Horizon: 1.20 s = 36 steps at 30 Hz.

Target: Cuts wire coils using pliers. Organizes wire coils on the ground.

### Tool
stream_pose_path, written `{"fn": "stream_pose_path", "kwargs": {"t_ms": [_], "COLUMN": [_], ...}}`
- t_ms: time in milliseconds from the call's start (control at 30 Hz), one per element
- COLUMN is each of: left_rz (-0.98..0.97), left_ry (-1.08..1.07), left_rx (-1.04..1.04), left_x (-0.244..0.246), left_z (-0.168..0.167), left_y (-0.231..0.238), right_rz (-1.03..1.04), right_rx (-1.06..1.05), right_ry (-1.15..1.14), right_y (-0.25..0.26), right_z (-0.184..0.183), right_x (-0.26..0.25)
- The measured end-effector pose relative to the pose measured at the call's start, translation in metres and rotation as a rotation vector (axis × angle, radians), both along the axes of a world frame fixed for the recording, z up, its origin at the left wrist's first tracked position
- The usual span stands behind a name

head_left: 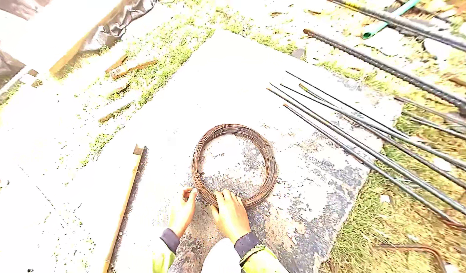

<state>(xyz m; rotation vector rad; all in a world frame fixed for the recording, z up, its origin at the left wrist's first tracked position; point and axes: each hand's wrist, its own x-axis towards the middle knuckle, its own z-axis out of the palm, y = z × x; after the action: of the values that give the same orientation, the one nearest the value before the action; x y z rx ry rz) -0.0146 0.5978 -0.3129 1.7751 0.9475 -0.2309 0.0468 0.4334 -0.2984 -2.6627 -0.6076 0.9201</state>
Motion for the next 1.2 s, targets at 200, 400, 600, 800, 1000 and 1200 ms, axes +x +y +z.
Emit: {"fn": "stream_pose_path", "kwargs": {"t_ms": [200,400,600,800,1000,1200], "left_rz": [0.287,0.366,0.432,0.515,0.579,0.583], "left_ry": [0.073,0.117,0.141,0.2,0.103,0.103], "left_rx": [-0.234,-0.399,-0.596,-0.743,-0.612,-0.611], "left_x": [0.007,0.007,0.011,0.012,0.01,0.012], "left_z": [0.007,0.012,0.015,0.017,0.014,0.015], "left_y": [-0.028,-0.022,-0.017,-0.014,-0.029,-0.029], "right_rz": [0.017,-0.064,-0.079,-0.088,-0.023,-0.007], "right_rx": [-0.017,0.005,0.061,0.071,-0.007,0.006], "right_ry": [0.103,0.275,0.286,0.284,0.22,0.219], "right_y": [0.007,0.011,0.005,0.002,0.006,0.004], "right_z": [0.004,0.014,0.019,0.019,0.012,0.017], "right_x": [0.016,0.033,0.039,0.039,0.032,0.035]}}
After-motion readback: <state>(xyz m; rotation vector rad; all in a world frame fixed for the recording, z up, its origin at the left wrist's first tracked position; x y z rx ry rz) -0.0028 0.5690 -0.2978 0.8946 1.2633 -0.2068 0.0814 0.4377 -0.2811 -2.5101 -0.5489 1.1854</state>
